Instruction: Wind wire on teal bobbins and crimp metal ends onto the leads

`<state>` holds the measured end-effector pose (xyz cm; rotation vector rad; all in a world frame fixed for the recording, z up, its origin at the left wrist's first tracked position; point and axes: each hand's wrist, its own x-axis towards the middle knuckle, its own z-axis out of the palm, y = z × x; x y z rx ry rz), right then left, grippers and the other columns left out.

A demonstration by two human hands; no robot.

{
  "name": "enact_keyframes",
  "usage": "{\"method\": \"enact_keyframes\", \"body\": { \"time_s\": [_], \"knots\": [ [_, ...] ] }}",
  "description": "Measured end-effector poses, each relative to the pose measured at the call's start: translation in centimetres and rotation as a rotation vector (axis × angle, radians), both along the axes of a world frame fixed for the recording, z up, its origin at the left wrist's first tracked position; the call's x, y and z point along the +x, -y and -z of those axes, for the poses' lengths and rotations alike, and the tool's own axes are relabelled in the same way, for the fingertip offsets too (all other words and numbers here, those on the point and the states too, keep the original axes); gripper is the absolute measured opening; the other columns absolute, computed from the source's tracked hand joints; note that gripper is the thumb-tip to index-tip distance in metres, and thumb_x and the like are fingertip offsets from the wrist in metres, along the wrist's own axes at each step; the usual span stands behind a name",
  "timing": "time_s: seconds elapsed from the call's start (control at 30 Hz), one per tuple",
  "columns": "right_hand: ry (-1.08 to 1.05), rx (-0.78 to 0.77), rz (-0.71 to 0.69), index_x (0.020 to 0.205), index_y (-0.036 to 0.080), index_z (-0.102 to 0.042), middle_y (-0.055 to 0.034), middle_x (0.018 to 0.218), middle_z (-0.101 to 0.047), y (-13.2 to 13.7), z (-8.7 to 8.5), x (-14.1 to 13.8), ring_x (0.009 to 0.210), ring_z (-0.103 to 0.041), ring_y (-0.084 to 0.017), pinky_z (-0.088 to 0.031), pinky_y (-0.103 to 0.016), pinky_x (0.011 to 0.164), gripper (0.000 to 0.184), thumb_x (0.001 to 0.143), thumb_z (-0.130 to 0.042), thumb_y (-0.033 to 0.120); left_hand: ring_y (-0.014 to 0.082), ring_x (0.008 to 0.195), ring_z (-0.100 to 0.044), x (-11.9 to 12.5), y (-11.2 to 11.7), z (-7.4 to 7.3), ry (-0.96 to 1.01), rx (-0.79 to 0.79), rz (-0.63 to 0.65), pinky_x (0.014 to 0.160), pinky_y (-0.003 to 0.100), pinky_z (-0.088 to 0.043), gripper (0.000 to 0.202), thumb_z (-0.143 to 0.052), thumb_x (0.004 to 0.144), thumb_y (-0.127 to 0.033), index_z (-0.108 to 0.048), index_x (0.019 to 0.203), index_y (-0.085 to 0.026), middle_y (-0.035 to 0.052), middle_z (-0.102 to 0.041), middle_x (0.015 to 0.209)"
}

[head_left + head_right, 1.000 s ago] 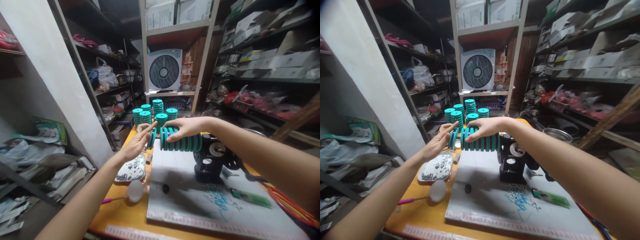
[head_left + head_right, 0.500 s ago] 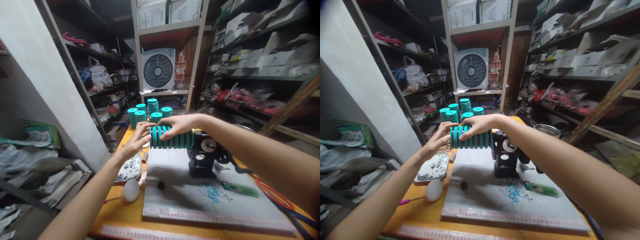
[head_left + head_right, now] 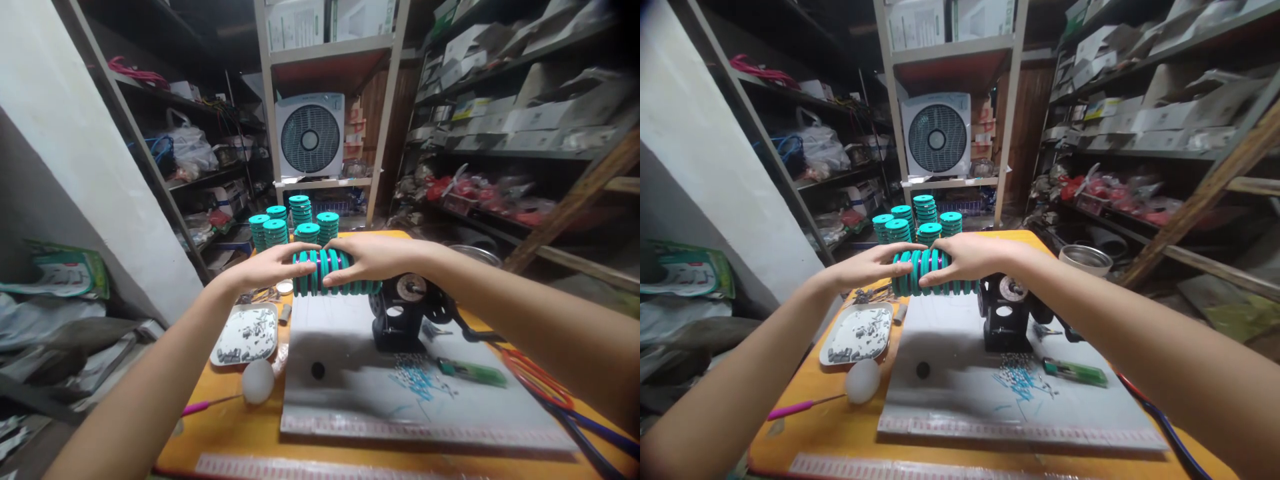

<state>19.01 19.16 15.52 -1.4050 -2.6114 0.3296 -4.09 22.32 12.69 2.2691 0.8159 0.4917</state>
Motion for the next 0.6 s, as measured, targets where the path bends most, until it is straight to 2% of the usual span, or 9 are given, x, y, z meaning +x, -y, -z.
{"method": "enact_keyframes", "body": {
  "time_s": [0.1, 0.17, 0.27, 0.4, 0.47, 0.53, 0.6],
  "knots": [
    [0.050, 0.011, 0.013, 0.124, 0.021, -0.061, -0.0106, 0.113, -0.068, -0.2, 0.0, 0.0, 0.098, -0.063, -0.034, -0.048, -0.035, 0.078, 0.079, 0.070, -0.057, 0.078, 0.0284, 0.100, -0.062, 0.6, 0.5, 0.3, 0.020, 0.075, -0.088, 0.084, 0.041, -0.051, 0.058, -0.061, 0.081, -0.055, -0.055, 0.127, -0.020, 0.0079, -0.065, 0.114],
    [0.066, -0.011, 0.010, 0.126, 0.020, -0.060, -0.0115, 0.118, -0.066, -0.6, -0.1, 0.2, 0.101, -0.062, -0.034, -0.049, -0.035, 0.077, 0.082, 0.071, -0.054, 0.080, 0.0267, 0.097, -0.063, 0.8, 0.8, 0.9, 0.069, 0.097, -0.101, 0.082, 0.038, -0.052, 0.058, -0.062, 0.081, -0.053, -0.054, 0.128, -0.019, 0.0078, -0.065, 0.114],
    [0.044, -0.124, -0.003, 0.128, 0.018, -0.058, -0.0112, 0.126, -0.062, -1.5, -0.6, 0.5, 0.109, -0.059, -0.033, -0.049, -0.036, 0.083, 0.083, 0.072, -0.053, 0.080, 0.0265, 0.106, -0.060, 0.6, 0.9, 1.7, 0.101, 0.191, -0.077, 0.087, 0.037, -0.050, 0.057, -0.062, 0.082, -0.050, -0.051, 0.129, -0.020, 0.0086, -0.061, 0.122],
    [-0.020, -0.321, -0.012, 0.123, 0.020, -0.064, -0.0069, 0.127, -0.062, -2.6, -1.0, 0.6, 0.114, -0.057, -0.031, -0.048, -0.036, 0.091, 0.073, 0.076, -0.053, 0.075, 0.0257, 0.119, -0.052, 0.3, 1.1, 2.3, 0.098, 0.420, -0.029, 0.100, 0.036, -0.041, 0.054, -0.064, 0.083, -0.045, -0.049, 0.129, -0.022, 0.0083, -0.055, 0.130],
    [-0.041, -0.389, -0.014, 0.121, 0.022, -0.065, -0.0056, 0.126, -0.063, -3.0, -1.0, 0.6, 0.115, -0.057, -0.030, -0.049, -0.036, 0.092, 0.070, 0.076, -0.054, 0.074, 0.0252, 0.122, -0.051, 0.3, 1.3, 2.4, 0.092, 0.487, -0.027, 0.102, 0.036, -0.039, 0.054, -0.064, 0.083, -0.044, -0.047, 0.129, -0.023, 0.0083, -0.054, 0.132],
    [-0.046, -0.403, 0.002, 0.123, 0.024, -0.064, -0.0054, 0.128, -0.062, -3.1, -1.0, 0.7, 0.117, -0.056, -0.031, -0.050, -0.037, 0.091, 0.069, 0.076, -0.054, 0.074, 0.0254, 0.122, -0.051, 0.3, 1.5, 2.3, 0.058, 0.504, -0.035, 0.101, 0.037, -0.039, 0.054, -0.063, 0.084, -0.045, -0.045, 0.130, -0.024, 0.0081, -0.053, 0.134],
    [-0.050, -0.338, 0.016, 0.124, 0.025, -0.064, -0.0054, 0.131, -0.061, -3.0, -0.9, 0.9, 0.119, -0.055, -0.031, -0.051, -0.036, 0.091, 0.069, 0.075, -0.057, 0.073, 0.0273, 0.124, -0.048, 0.3, 1.6, 2.1, 0.011, 0.522, -0.049, 0.103, 0.040, -0.037, 0.055, -0.063, 0.083, -0.047, -0.045, 0.130, -0.025, 0.0090, -0.052, 0.135]
  ]
}}
